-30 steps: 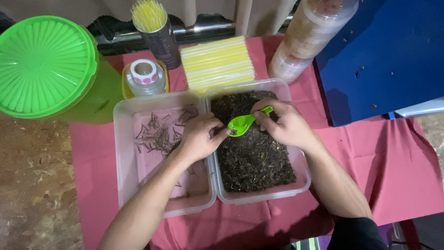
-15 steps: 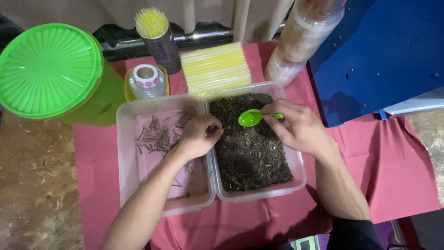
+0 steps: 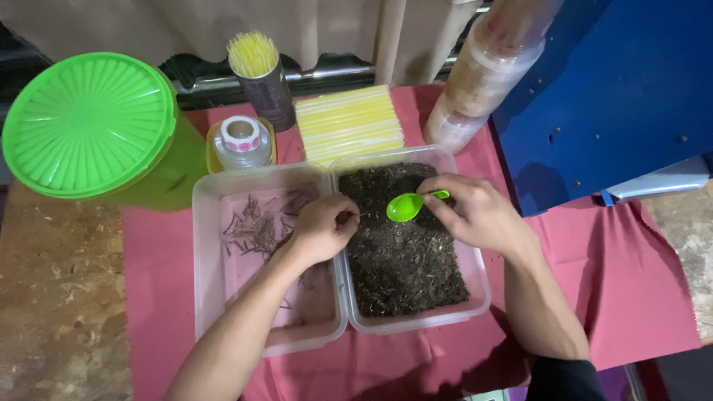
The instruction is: Sorting tea leaves by removing stems and debris using a spoon and hands
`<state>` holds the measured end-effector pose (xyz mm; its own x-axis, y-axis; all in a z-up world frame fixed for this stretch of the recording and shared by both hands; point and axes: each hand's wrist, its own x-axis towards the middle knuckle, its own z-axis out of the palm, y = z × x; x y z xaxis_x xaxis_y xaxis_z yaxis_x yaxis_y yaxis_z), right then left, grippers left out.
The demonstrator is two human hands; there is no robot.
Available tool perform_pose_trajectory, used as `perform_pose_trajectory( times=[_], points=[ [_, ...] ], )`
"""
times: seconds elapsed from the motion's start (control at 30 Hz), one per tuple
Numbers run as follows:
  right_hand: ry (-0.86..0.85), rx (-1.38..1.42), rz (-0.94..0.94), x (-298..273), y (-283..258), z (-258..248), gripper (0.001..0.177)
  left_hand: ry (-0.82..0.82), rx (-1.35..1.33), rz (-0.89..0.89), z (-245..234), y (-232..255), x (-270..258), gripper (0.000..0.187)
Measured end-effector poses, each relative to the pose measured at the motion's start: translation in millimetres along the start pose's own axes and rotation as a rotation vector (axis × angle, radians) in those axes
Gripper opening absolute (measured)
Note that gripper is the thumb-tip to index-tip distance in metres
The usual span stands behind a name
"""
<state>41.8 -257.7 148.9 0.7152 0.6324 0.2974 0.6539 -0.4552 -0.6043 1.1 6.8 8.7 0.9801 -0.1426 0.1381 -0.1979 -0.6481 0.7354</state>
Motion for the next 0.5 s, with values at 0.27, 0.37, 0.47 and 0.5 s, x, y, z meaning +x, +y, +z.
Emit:
perform_pose_trajectory(
  times=[0.27,0.37,0.47,0.5],
  points=[
    [-0.085,-0.062,0.050,5.6,-15.6,-3.7,0.017,-0.016,-0.001,0.021,-2.0,-2.7,-3.4,0.017],
    [-0.127,-0.064,0.091,9.4,-15.1,-0.8,0.018,-0.043,-0.022,0.018,-7.1,-1.0,-0.5,0.018],
    [-0.165,-0.027,0.111,15.9,-8.9,-3.0,0.018,-0.071,-0.045,0.011,-15.2,5.5,3.8,0.019],
    [-0.191,-0.010,0.125,16.4,-6.2,-3.2,0.018,-0.068,-0.065,0.007,-16.4,8.6,2.2,0.020]
  ],
)
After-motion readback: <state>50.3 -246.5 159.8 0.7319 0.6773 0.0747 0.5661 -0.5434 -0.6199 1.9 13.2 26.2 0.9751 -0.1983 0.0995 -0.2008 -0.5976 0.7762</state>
